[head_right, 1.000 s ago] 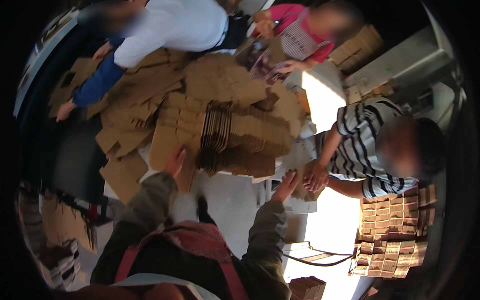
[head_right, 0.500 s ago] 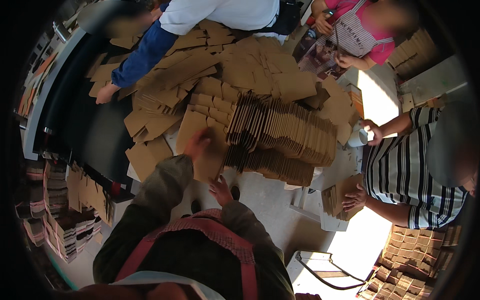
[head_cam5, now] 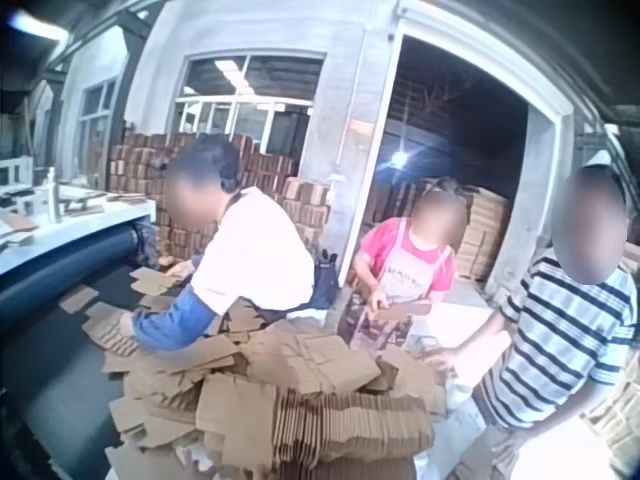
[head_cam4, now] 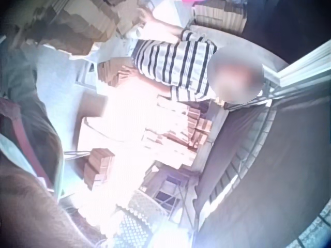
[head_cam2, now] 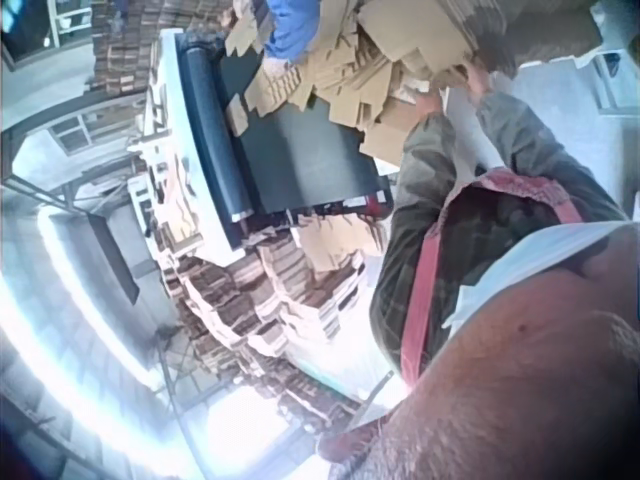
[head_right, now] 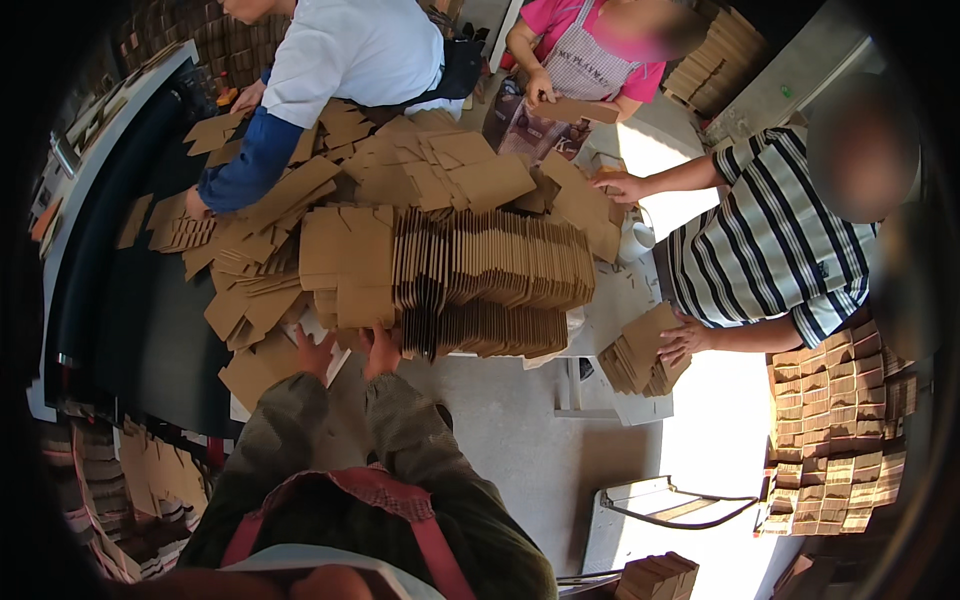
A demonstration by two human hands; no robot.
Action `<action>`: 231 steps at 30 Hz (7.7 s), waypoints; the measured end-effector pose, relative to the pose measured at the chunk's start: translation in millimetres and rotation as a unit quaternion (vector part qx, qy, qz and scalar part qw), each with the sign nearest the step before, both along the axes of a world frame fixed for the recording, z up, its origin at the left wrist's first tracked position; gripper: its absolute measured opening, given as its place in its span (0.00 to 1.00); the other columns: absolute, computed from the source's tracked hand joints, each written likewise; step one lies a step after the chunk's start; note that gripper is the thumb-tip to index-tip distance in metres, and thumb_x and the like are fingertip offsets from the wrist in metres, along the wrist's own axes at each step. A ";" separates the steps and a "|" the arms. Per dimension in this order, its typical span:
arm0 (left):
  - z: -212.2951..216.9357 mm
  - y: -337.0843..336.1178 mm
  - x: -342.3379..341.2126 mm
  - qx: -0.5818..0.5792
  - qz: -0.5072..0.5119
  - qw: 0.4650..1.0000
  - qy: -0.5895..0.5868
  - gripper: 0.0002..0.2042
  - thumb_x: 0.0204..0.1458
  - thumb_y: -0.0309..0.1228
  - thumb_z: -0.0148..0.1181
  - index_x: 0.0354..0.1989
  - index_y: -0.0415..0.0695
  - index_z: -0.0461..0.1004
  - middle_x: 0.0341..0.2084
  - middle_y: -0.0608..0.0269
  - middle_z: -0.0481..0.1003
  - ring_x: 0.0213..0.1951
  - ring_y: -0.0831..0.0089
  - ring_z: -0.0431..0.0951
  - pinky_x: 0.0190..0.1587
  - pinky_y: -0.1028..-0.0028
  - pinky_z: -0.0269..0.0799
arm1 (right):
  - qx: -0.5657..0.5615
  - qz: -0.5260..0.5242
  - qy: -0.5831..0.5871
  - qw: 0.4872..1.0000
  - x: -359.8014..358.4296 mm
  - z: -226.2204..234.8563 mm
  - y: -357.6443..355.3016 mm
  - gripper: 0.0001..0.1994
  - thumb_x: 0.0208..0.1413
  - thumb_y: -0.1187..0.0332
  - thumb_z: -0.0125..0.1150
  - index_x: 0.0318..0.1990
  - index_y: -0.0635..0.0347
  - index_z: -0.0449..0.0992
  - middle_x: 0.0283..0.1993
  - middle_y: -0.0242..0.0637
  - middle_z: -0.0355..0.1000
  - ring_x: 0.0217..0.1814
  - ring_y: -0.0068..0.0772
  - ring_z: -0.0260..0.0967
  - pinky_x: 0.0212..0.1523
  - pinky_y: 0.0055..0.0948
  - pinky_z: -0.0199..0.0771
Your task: The person repeatedly picks up flat cardboard pieces from a conveyor belt, folds them by hand, and places them into a growing stack. Other workers are visible nearby performing similar tasks.
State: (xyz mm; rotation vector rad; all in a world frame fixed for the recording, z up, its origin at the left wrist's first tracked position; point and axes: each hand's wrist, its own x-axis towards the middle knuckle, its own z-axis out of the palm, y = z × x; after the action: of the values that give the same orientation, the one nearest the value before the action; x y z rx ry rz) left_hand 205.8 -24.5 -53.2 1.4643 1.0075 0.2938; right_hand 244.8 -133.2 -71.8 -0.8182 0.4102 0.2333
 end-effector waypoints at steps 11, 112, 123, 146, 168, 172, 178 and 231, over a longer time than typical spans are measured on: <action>-62.0 19.9 92.8 0.017 -0.055 0.997 -0.058 0.31 0.47 0.37 0.67 0.58 0.37 0.65 0.50 0.44 0.73 0.50 0.55 0.76 0.45 0.63 0.74 | -0.003 0.191 0.107 0.976 -36.3 -15.4 -41.2 0.39 0.62 0.67 0.54 0.72 0.60 0.36 0.69 0.50 0.50 0.68 0.49 0.54 0.66 0.42 0.62; 29.4 119.5 -218.5 -0.045 0.064 0.985 -0.152 0.31 0.59 0.38 0.58 0.65 0.35 0.55 0.56 0.49 0.66 0.58 0.64 0.67 0.57 0.64 0.67 | -0.016 0.522 -0.160 0.838 -67.0 49.9 150.9 0.14 0.68 0.67 0.41 0.53 0.65 0.66 0.69 0.46 0.57 0.67 0.39 0.59 0.65 0.37 0.60; -5.0 137.8 -214.0 0.021 0.128 0.988 -0.085 0.36 0.48 0.22 0.64 0.67 0.45 0.55 0.59 0.48 0.64 0.60 0.57 0.65 0.62 0.61 0.61 | -0.466 0.435 -0.653 0.408 -49.5 2.9 162.7 0.09 0.57 0.66 0.61 0.40 0.60 0.72 0.67 0.53 0.53 0.70 0.63 0.46 0.65 0.53 0.54; -39.4 140.4 -182.5 0.480 -0.061 0.868 0.108 0.17 0.52 0.32 0.52 0.51 0.44 0.73 0.55 0.60 0.70 0.64 0.60 0.61 0.69 0.54 0.47 | -0.486 0.440 -0.712 0.251 -74.4 0.1 193.4 0.07 0.53 0.68 0.58 0.26 0.60 0.74 0.29 0.37 0.69 0.38 0.44 0.63 0.46 0.42 0.59; -41.7 139.7 -180.5 0.457 -0.020 0.885 0.092 0.17 0.49 0.31 0.55 0.49 0.47 0.75 0.54 0.63 0.71 0.62 0.63 0.64 0.68 0.55 0.51 | -0.453 0.400 -0.716 0.349 -73.0 -27.9 186.3 0.15 0.54 0.69 0.60 0.17 0.60 0.67 0.21 0.34 0.65 0.32 0.40 0.62 0.43 0.38 0.58; -40.1 140.4 -180.0 0.456 -0.020 0.885 0.095 0.17 0.48 0.31 0.57 0.49 0.48 0.75 0.54 0.64 0.72 0.62 0.63 0.64 0.68 0.55 0.51 | -0.451 0.370 -0.736 0.343 -74.7 -30.4 184.6 0.15 0.55 0.70 0.60 0.17 0.60 0.66 0.21 0.35 0.64 0.32 0.40 0.62 0.43 0.39 0.58; -45.4 144.0 -185.5 0.427 -0.036 0.903 0.029 0.19 0.44 0.29 0.62 0.49 0.47 0.74 0.54 0.63 0.71 0.63 0.61 0.63 0.68 0.52 0.51 | -0.431 0.383 -0.728 0.371 -73.5 -30.6 186.1 0.15 0.55 0.70 0.59 0.18 0.62 0.66 0.21 0.36 0.63 0.32 0.41 0.62 0.42 0.38 0.59; -30.0 123.1 -247.3 0.363 -0.277 0.888 0.054 0.51 0.31 0.53 0.68 0.63 0.32 0.59 0.68 0.47 0.53 0.72 0.52 0.45 0.72 0.54 0.35 | -0.470 0.463 -0.715 0.231 -121.1 -34.5 76.1 0.23 0.56 0.72 0.54 0.59 0.72 0.66 0.65 0.56 0.60 0.70 0.58 0.54 0.67 0.60 0.53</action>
State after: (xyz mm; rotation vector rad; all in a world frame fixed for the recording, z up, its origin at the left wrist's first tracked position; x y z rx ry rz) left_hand -41.5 98.6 -83.2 2.4017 0.5216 0.1731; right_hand 123.7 -57.1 -106.3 -2.0019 -2.1192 0.1870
